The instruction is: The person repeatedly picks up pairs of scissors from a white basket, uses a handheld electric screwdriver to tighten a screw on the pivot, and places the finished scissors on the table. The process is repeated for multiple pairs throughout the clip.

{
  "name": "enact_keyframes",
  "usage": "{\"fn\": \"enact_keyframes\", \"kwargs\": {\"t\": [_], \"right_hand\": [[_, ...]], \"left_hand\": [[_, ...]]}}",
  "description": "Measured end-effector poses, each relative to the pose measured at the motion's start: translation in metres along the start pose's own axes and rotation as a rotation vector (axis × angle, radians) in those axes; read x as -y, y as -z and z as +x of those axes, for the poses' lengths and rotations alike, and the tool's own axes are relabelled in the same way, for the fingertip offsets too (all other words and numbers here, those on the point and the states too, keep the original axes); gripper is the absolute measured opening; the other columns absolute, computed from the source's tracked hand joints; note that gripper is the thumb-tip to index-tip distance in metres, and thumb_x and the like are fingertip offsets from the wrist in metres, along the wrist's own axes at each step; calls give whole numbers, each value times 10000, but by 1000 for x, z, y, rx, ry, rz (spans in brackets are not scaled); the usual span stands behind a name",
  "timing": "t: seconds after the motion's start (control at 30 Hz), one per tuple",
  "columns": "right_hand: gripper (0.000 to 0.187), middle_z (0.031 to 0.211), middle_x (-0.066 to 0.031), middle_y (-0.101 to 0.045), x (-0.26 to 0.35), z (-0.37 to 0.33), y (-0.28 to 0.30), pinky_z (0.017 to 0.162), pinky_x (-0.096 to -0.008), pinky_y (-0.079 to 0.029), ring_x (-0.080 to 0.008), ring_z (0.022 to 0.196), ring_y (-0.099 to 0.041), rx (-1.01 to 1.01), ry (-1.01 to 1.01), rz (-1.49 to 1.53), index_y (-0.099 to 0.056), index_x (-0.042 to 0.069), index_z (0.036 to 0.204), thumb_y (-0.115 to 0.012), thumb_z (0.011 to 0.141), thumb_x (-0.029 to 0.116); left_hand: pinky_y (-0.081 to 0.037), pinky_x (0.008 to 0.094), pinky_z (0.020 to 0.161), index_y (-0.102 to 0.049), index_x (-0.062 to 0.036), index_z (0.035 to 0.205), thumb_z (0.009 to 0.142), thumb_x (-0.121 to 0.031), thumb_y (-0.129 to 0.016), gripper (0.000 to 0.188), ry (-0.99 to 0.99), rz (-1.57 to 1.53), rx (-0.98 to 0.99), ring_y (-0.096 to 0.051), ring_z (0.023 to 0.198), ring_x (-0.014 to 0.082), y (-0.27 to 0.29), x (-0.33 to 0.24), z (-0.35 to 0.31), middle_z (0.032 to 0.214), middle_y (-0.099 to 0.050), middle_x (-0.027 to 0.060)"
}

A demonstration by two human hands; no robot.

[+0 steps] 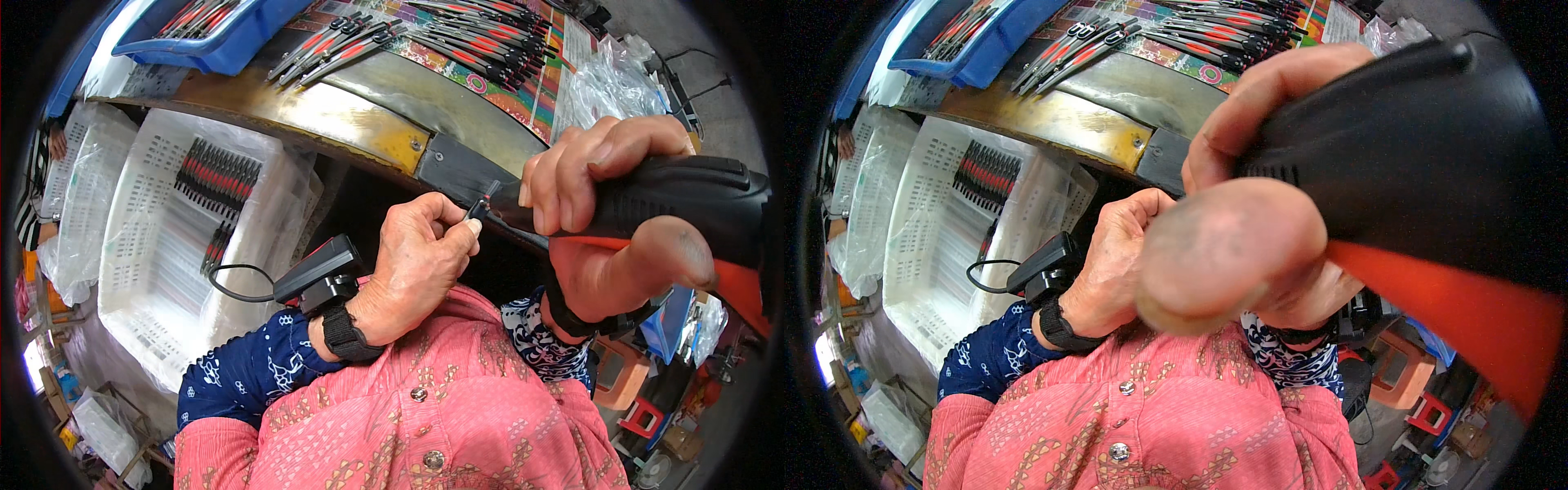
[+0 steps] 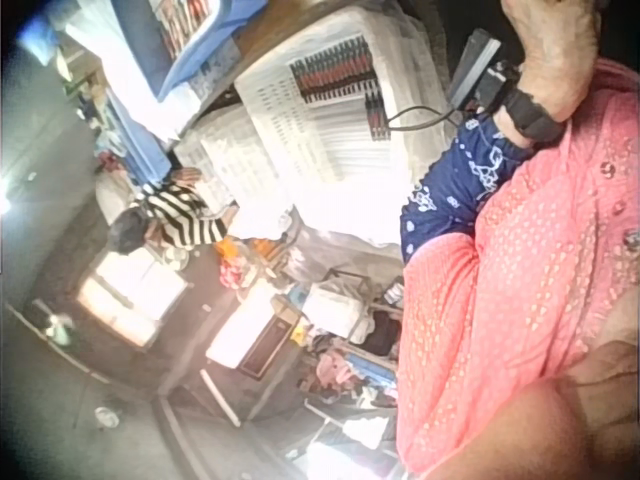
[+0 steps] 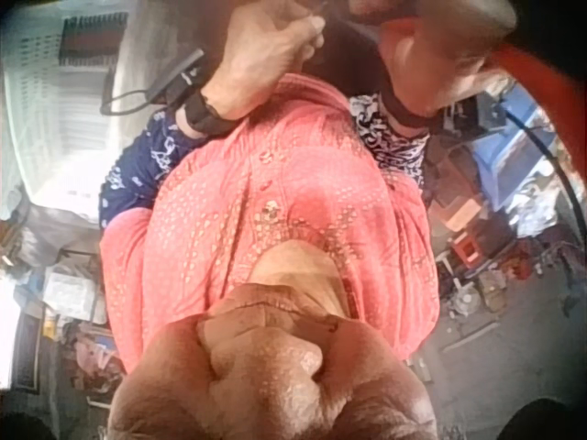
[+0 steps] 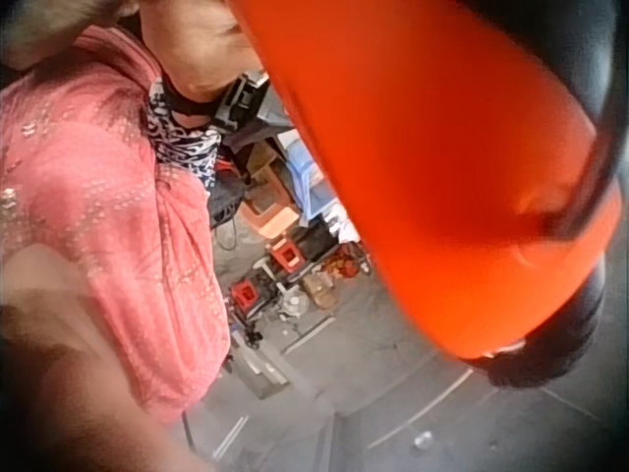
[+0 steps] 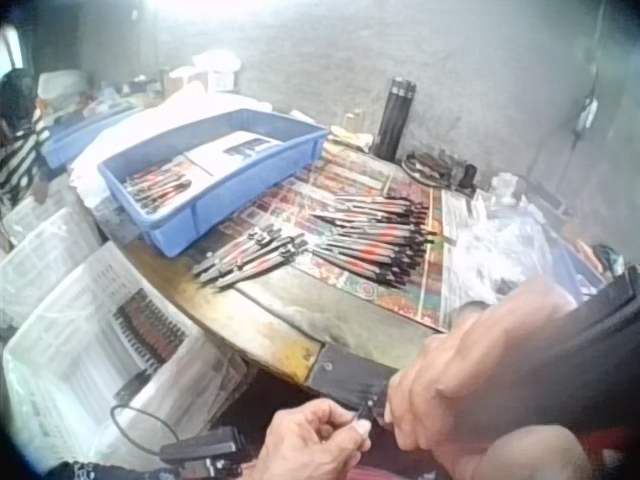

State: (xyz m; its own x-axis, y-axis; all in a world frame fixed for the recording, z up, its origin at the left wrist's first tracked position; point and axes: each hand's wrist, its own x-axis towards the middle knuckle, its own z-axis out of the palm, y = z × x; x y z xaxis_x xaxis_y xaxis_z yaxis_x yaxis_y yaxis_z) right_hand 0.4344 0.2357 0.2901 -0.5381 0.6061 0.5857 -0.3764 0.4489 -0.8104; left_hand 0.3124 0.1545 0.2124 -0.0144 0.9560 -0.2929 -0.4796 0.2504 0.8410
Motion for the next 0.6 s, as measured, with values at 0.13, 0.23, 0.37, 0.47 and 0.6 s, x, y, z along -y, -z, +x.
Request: {"fn": "enact_keyframes", "kwargs": {"t": [0.13, 0.23, 0.37, 0.47, 0.6], "right_hand": [[750, 657, -17, -470, -1, 1, -2, 578, -305, -433, -131, 529, -476, -19, -4, -16, -453, 41, 970, -616, 693, 718], [755, 656, -16, -467, -1, 2, -4, 577, -302, -429, -129, 529, -473, -33, -6, -26, -452, 37, 969, -616, 691, 720], [763, 654, -15, -463, -2, 3, -7, 577, -297, -425, -127, 528, -469, -54, -10, -44, -450, 32, 968, -616, 687, 723], [769, 652, -14, -459, -1, 5, -10, 577, -294, -422, -125, 528, -466, -83, -15, -69, -449, 29, 968, -615, 685, 725], [777, 650, -12, -455, 2, 6, -19, 576, -290, -417, -122, 528, -462, -149, -35, -122, -448, 24, 967, -615, 682, 727]], "left_hand": [[-373, 202, 438, -551, 20, 802, 867, -56, -590, 108, 6, -15, -14, -481, 506, 52, 0, 0, -1, 635, -570, 24], [-372, 202, 437, -553, 21, 798, 864, -53, -590, 107, 9, -46, -31, -480, 505, 50, 0, 1, 0, 632, -569, 22], [-372, 203, 434, -554, 25, 797, 862, -51, -591, 106, -18, -49, -31, -479, 502, 49, -1, 4, -1, 629, -568, 22], [-374, 206, 434, -553, 28, 795, 859, -49, -591, 107, -32, -42, -28, -481, 501, 52, 0, 5, 0, 626, -568, 24], [-375, 211, 431, -551, 31, 791, 857, -49, -591, 111, -42, -23, -30, -482, 495, 57, -1, 4, 1, 621, -566, 26]]}}
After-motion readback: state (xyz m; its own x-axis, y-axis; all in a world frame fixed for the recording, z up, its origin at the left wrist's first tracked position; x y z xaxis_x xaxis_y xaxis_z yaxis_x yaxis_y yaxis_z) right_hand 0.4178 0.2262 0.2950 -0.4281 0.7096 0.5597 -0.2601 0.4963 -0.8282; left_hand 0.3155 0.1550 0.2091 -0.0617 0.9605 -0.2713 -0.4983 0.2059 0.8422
